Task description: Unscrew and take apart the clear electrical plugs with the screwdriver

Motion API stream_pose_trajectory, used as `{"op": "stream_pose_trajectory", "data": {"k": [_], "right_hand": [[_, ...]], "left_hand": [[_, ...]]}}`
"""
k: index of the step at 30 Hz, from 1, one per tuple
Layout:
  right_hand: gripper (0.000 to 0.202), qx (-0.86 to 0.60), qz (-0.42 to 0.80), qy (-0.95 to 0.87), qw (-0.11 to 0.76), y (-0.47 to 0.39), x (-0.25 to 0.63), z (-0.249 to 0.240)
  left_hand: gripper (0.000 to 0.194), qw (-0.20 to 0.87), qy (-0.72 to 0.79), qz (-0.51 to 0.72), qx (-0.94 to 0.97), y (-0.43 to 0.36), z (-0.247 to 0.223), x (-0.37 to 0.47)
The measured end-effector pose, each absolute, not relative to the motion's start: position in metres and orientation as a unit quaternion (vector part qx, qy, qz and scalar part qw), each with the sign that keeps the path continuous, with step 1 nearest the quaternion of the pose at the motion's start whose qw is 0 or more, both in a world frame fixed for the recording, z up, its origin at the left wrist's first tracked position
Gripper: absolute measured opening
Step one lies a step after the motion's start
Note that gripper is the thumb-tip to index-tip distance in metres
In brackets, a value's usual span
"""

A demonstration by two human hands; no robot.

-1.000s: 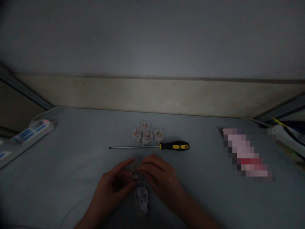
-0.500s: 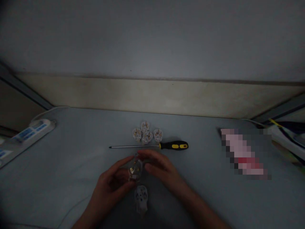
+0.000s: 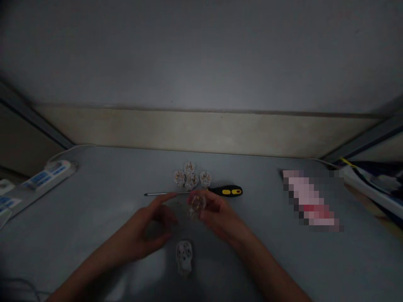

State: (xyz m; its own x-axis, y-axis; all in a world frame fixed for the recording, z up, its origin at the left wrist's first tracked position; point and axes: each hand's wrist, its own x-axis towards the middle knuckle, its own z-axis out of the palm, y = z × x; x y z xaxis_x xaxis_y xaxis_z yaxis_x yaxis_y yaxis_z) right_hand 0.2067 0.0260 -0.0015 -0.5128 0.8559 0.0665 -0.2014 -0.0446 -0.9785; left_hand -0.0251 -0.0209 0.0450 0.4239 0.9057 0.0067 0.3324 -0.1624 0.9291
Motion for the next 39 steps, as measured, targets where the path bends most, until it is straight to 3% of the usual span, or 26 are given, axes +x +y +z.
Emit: {"op": "stream_pose_trajectory", "data": {"k": [4,7,11,21,28,39], "right_hand": [[0.052,-0.302,0.705,-0.492,0.412,0.033,0.218,-0.002],[0.052,-0.312,0.732,-0.46,0.394,0.028,0.215,-0.002],[0.052,-0.328,0.759,-0.441,0.35,0.016,0.21,0.0],[0.05,-0.342,0.79,-0.434,0.267,0.014,0.205,-0.002],[0.048,-0.357,0.785,-0.438,0.253,0.012,0.196,-0.006],[0.046,-0.398,0.765,-0.44,0.249,0.007,0.189,-0.005]], "left_hand": [[0.067,0.366,0.341,0.128,0.856,-0.01,0.046,-0.027],[0.061,0.329,0.277,0.073,0.9,-0.008,0.038,-0.019],[0.037,0.371,0.274,0.116,0.88,-0.007,0.028,-0.018],[0.039,0.556,0.401,0.323,0.652,-0.008,0.008,-0.022],[0.041,0.691,0.388,0.346,0.501,-0.014,-0.002,-0.009],[0.034,0.71,0.416,0.358,0.441,-0.013,0.007,-0.008]]}}
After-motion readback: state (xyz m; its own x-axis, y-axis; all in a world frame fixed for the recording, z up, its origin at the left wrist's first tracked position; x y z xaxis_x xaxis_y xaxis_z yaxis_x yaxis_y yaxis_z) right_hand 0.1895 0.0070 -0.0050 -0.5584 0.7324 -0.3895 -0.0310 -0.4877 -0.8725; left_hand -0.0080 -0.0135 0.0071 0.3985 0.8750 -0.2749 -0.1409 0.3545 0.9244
